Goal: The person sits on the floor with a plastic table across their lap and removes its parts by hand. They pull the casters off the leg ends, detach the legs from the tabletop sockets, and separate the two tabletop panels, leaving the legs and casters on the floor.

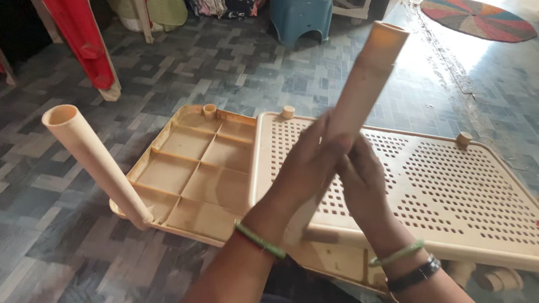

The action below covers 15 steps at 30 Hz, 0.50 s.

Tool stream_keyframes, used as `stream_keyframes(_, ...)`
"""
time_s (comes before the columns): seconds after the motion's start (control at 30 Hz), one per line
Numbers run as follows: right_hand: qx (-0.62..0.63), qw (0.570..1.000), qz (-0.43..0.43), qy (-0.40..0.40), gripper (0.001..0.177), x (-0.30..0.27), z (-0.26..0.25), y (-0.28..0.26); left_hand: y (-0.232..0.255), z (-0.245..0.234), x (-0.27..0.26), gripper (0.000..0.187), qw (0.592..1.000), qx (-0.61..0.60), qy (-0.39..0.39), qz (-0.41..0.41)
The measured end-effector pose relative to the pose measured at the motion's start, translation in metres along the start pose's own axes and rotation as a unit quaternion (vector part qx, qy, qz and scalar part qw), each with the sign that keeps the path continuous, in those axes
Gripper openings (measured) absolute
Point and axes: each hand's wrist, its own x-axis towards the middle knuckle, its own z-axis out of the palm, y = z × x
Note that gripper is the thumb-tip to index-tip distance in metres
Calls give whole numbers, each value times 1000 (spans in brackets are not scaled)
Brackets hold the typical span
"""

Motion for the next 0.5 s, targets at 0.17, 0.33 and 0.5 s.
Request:
stream_keyframes(0.17,45,999,-7,10,24,-51,-28,-21,-19,21,-67,69,992,31,-27,-116)
stream_keyframes(0.33,74,994,24,72,31,-83,-40,-33,-34,58,-101,62,993,-18,-13,-116)
stream_keyframes(0.5,108,990,3,86,31,-83,-70,-58,-21,95,-92,57,985,-73,-35,-155)
